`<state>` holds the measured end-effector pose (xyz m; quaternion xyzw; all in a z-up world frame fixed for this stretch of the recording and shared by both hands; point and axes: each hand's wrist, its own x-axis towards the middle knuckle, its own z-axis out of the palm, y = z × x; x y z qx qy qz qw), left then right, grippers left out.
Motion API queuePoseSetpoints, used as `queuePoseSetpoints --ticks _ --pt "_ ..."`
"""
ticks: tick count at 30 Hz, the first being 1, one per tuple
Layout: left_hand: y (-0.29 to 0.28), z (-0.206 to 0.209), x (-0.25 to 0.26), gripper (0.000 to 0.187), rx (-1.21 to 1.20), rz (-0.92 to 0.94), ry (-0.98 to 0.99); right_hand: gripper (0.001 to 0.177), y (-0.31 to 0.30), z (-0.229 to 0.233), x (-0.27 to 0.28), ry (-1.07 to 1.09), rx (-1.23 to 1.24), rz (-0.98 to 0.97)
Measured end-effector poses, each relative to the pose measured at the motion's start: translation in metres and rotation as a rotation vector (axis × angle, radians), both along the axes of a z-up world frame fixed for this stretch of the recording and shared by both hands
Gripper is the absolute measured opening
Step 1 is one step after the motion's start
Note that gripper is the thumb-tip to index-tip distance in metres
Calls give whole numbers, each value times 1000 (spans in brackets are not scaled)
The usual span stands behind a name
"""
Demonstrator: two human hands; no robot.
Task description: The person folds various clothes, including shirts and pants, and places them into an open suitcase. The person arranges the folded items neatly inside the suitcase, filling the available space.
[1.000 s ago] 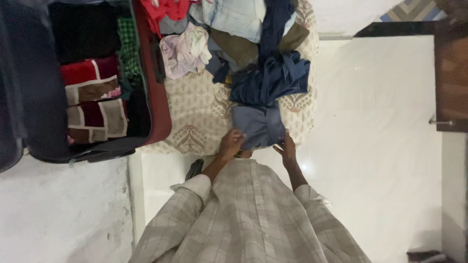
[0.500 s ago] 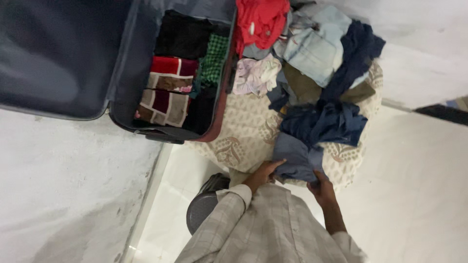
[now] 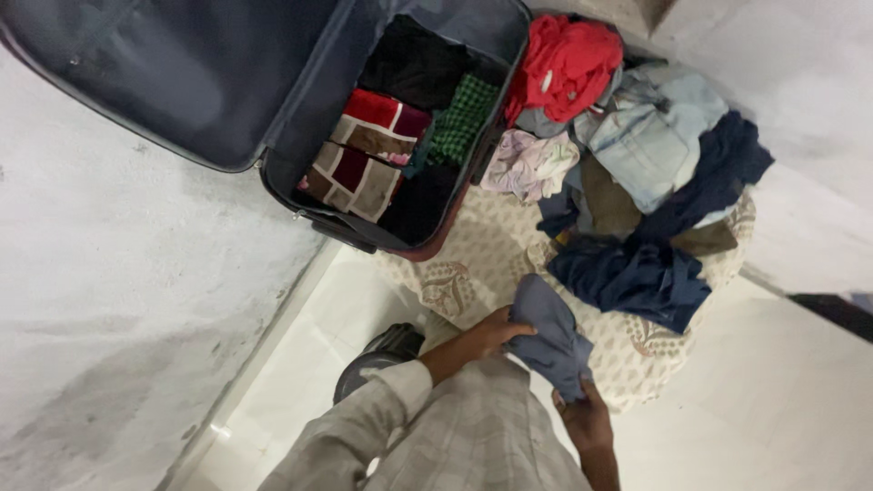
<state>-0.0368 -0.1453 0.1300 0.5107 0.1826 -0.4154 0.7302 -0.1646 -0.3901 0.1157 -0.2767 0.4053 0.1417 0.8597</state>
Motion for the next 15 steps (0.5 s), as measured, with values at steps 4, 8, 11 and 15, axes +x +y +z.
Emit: queuePoseSetpoints --ticks 4,8,11,15 --pt "21 35 12 80 135 -48 29 35 18 15 12 67 -64 48" --pt "38 47 26 80 119 33 -113 42 32 18 35 -34 -60 90" --pt "53 65 45 79 198 35 -179 44 37 25 58 -127 -60 127" --pt "79 94 75 83 156 20 -310 56 59 49 85 -195 -54 103"
